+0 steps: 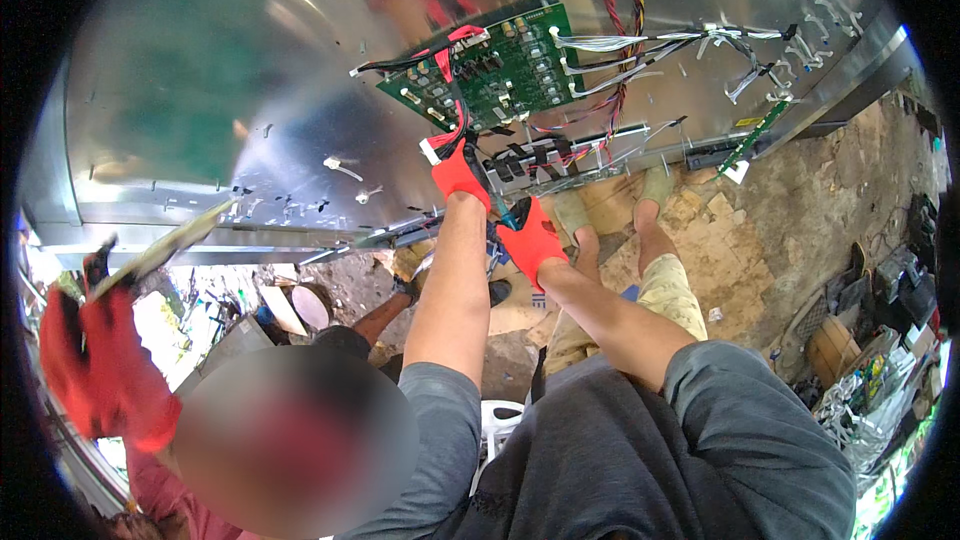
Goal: The person uses a screwdriver to remove screws from a circuit board attached to a large metal appliance. They detach the board and its connected wires, then move to a workbench to cut the wires with shears.
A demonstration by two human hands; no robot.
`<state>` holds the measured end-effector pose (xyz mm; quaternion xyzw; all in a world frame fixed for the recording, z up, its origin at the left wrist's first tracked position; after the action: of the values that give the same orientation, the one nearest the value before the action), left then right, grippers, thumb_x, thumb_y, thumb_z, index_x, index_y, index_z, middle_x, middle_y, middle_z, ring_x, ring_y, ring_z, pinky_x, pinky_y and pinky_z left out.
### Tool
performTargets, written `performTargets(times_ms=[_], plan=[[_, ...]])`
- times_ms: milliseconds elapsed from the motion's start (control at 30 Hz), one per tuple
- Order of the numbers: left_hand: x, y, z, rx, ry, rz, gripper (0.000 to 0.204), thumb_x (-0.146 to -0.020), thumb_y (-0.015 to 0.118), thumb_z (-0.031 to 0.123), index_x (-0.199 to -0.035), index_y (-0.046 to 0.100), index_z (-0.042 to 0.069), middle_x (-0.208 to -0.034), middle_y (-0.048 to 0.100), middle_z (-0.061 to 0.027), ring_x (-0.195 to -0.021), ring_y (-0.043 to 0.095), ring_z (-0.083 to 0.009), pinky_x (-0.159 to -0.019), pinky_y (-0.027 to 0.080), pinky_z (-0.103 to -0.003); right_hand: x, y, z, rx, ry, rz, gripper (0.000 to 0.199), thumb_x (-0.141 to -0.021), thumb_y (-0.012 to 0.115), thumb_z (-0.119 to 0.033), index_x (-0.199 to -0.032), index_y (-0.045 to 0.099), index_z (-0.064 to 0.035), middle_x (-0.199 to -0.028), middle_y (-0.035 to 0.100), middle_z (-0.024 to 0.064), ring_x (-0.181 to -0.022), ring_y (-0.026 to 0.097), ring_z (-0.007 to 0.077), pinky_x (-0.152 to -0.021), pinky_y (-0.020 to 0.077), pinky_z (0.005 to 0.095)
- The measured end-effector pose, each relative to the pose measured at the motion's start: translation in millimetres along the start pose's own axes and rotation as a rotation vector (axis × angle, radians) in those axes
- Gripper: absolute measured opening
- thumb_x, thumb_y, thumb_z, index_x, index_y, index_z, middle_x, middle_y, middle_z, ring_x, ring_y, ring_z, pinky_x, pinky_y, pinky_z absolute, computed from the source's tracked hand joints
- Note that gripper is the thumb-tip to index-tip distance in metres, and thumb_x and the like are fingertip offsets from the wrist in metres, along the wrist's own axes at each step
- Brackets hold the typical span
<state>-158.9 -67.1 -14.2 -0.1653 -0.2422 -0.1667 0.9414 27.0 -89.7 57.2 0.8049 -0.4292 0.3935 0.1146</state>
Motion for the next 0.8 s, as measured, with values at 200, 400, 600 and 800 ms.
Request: performTargets(times_ms=[200,400,600,800], plan=[[-10,-17,-4,-0.055,0.107,0.075,0.020,-0.080,0.071,0.013,-0.096,0.066,0.003,-0.080,0.066,-0.0049,-0.062,0.057,-0.0153,-0.055,0.044,-0.033,1,-25,16,0.211,-0.076,-0.069,0.071,-0.077,0.068,-0.032,-0.134,0.039,-0.0001,-0.127,0.051,0.0231,-0.118,0.050,0.0361,-0.097,0.0414,0.0414],[20,7,16,-0.130,0.094,0.230,0.022,-0.078,0.074,0.016,-0.093,0.066,0.002,-0.083,0.068,-0.0043,-0.069,0.060,-0.0179,-0.061,0.047,-0.035,24,-70,57,0.178,0.025,-0.136,0.062,-0.076,0.070,-0.031,-0.125,0.046,-0.0011,-0.114,0.058,0.0222,-0.110,0.055,0.0371,-0.091,0.0442,0.0410],[19,10,8,0.203,-0.004,0.181,0.020,-0.081,0.071,0.024,-0.085,0.066,0.005,-0.078,0.061,-0.0007,-0.066,0.051,-0.0133,-0.056,0.041,-0.035,59,-106,105,0.153,0.055,-0.105,0.052,-0.075,0.071,-0.028,-0.115,0.050,-0.0027,-0.104,0.060,0.0215,-0.103,0.057,0.0373,-0.086,0.0456,0.0415],[1,21,-18,0.372,-0.207,0.063,0.015,-0.084,0.062,0.024,-0.089,0.063,0.010,-0.071,0.052,0.0003,-0.063,0.049,-0.0150,-0.053,0.042,-0.035,66,-142,126,0.258,0.107,-0.228,0.055,-0.074,0.073,-0.031,-0.114,0.049,-0.0023,-0.104,0.060,0.0223,-0.103,0.057,0.0373,-0.085,0.0460,0.0415]])
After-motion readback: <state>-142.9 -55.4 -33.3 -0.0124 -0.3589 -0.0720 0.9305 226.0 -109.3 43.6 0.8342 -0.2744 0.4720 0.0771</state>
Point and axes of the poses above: each hand's wrist, its own x-axis away from the middle knuckle, its own y-axis out of the palm, z = x × y, the point moved 4 cm from there along -x, towards the middle knuckle
